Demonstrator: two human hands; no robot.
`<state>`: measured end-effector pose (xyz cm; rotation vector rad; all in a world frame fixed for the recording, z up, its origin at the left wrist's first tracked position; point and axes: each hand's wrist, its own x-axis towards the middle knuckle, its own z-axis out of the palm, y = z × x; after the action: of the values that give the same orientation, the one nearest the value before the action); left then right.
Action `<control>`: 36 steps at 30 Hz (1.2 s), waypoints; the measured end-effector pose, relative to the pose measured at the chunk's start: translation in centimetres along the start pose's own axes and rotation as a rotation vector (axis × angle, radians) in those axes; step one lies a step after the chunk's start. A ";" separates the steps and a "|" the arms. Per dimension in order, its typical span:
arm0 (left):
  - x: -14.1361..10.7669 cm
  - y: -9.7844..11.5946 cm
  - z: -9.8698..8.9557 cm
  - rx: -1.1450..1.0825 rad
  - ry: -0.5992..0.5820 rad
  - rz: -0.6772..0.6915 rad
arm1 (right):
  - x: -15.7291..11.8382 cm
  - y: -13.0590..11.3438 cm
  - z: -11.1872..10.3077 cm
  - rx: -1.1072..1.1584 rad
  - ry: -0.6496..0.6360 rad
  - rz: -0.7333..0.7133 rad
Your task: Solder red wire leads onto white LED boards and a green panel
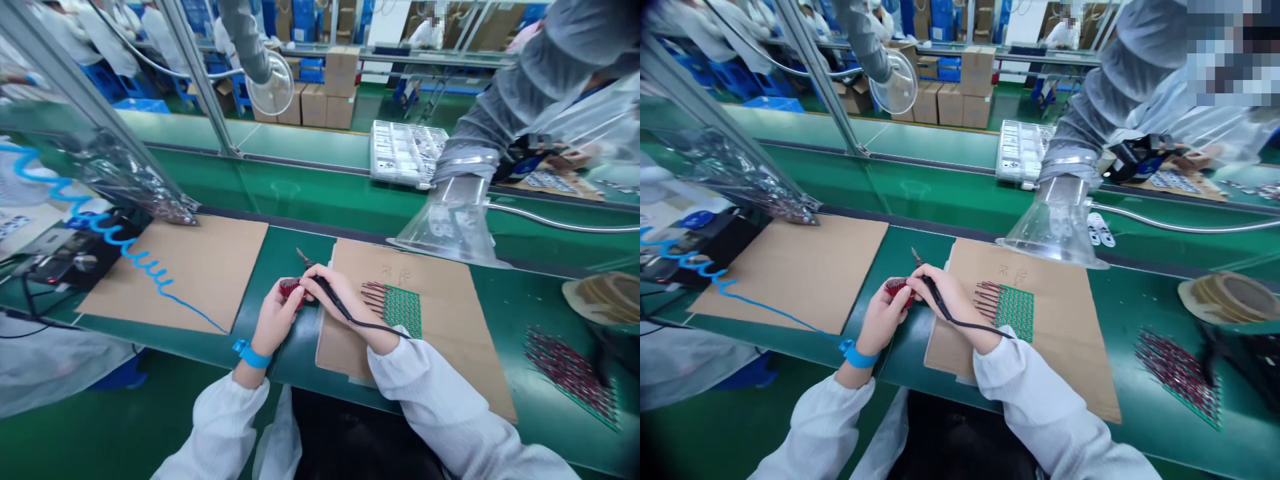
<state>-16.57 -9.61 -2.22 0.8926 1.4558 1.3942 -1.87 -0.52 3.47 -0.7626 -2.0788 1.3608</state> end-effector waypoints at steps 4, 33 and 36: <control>0.6 0.1 0.7 0.016 0.112 0.044 | 0.6 0.4 0.0 -0.034 0.004 -0.006; 0.8 -1.0 -0.3 -0.026 0.207 -0.005 | 8.5 6.6 -1.9 -0.539 0.036 -0.223; 0.9 -0.9 -0.3 -0.100 0.190 -0.021 | 7.9 6.1 -2.2 -0.579 0.108 -0.258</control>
<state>-17.03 -8.97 -3.23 0.6949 1.5170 1.5560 -4.81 8.41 -0.40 -0.7339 -2.4046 0.5641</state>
